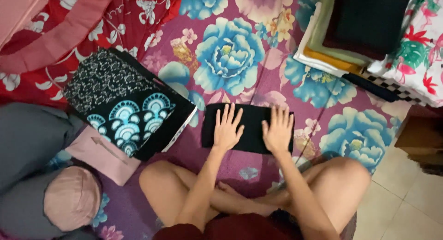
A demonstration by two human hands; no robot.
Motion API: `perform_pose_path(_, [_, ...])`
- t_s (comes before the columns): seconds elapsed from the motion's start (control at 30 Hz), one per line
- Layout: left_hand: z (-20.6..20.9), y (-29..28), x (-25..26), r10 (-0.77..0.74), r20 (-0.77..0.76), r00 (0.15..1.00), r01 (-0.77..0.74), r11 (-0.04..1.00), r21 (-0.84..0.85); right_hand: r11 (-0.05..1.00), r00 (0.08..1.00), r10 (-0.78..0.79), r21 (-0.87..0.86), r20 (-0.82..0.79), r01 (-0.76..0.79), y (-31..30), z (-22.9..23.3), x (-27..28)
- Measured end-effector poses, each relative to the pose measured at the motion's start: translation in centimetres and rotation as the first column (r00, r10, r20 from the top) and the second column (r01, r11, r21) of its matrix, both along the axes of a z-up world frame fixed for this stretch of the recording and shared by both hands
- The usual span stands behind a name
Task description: The person sits cross-legged on a bed and folds several pieces of clothing by hand. They fold a patterned cloth, a light gray shirt, a maroon shirt, and two black shirts, placing each folded item into a growing stack on the bed.
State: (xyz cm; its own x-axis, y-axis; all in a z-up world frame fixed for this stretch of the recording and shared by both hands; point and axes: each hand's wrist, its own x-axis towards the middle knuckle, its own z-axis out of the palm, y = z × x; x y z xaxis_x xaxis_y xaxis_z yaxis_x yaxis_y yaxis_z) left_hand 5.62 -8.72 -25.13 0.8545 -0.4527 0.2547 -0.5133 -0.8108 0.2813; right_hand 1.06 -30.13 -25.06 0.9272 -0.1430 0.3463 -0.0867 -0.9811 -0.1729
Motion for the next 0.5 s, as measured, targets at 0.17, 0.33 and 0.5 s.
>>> perform_pose_path(0.17, [-3.2,0.3,0.4,0.036,-0.111,0.993,-0.005,0.964,0.265,0.998,0.995,0.003,-0.062,-0.103,-0.01,0.7,-3.0,0.3])
perform_pose_path(0.33, [-4.4,0.1,0.8,0.043,-0.116,0.992,-0.008,0.958,0.286,0.997,0.991,-0.011,-0.08,-0.132,0.001,0.6,-4.7,0.7])
perform_pose_path(0.5, [-3.9,-0.3,1.9,0.063,-0.219,0.974,0.014,0.942,0.334,0.994,0.978,-0.029,-0.108,-0.205,0.007,0.5,-5.9,1.6])
